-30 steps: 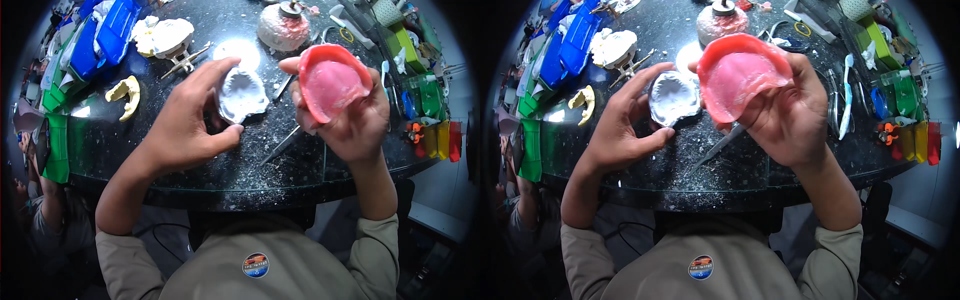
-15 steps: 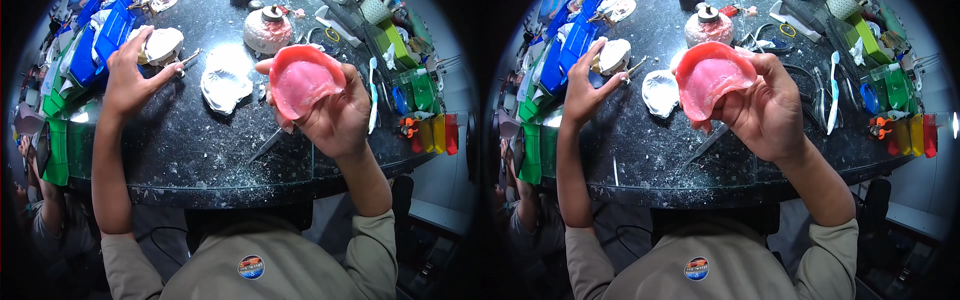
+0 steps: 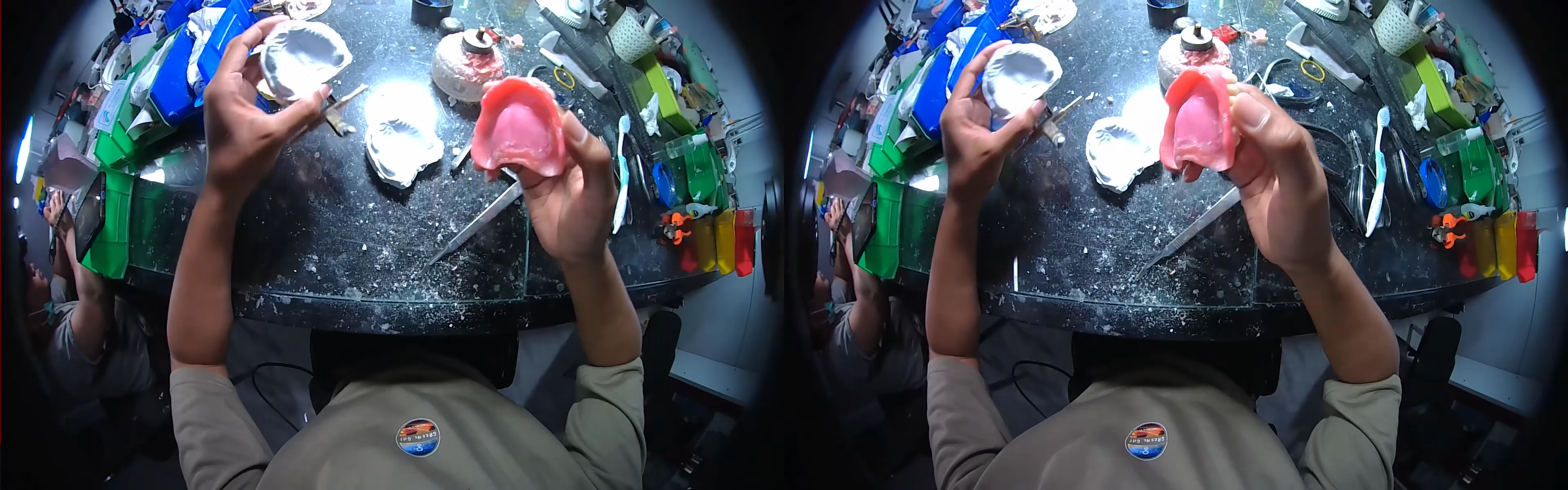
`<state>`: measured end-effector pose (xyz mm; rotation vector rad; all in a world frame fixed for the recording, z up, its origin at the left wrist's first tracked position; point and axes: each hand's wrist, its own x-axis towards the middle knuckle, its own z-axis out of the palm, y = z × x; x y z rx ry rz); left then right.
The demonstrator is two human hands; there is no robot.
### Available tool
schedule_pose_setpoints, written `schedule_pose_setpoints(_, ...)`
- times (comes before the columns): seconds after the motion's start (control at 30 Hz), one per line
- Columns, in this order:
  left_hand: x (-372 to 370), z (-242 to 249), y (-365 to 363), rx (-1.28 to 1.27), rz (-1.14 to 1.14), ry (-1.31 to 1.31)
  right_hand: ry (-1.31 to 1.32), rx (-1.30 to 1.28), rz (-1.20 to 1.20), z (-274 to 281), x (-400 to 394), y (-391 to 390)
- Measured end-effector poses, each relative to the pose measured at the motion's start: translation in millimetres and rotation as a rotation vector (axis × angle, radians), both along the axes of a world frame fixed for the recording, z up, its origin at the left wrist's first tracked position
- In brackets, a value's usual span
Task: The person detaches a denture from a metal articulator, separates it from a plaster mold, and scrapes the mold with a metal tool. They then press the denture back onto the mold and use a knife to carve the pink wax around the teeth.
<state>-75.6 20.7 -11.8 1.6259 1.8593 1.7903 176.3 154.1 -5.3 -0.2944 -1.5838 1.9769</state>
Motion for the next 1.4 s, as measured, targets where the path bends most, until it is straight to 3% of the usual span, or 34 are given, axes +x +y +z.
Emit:
schedule_pose_setpoints(0.07,19.0,12.8,-9.8,0.004,-0.145,-0.229,0.002,0.177,-0.146,6.2,-3.3,-8.0)
schedule_pose_setpoints(0.13,42.3,15.1,-14.6,0.016,-0.367,-0.624,0.07,0.23,-0.164,7.0,-2.1,-7.4)
schedule_pose_setpoints(0.23,73.7,17.2,-15.8,-0.026,-0.662,-0.824,0.048,0.385,-0.225,16.0,-1.6,-19.5)
schedule_pose_setpoints(0.53,86.4,-11.4,-15.4,-0.265,-0.402,-0.388,-0.181,0.882,-0.264,10.4,-10.0,-26.6)
schedule_pose_setpoints(0.63,93.0,-6.5,-16.6,-0.255,-0.438,-0.454,-0.19,0.956,-0.295,7.0,-13.2,-29.1)
schedule_pose_setpoints(0.87,94.7,-1.7,-18.7,-0.252,-0.523,-0.505,-0.132,1.023,-0.35,1.1,-17.8,-29.6)
schedule_pose_setpoints(1.2,84.0,-8.7,-18.9,-0.26,-0.516,-0.3,-0.181,0.956,-0.336,3.6,-16.0,-29.7)
schedule_pose_setpoints(1.4,92.5,1.4,-20.4,-0.333,-0.438,-0.448,-0.146,0.973,-0.305,1.8,-17.4,-27.7)
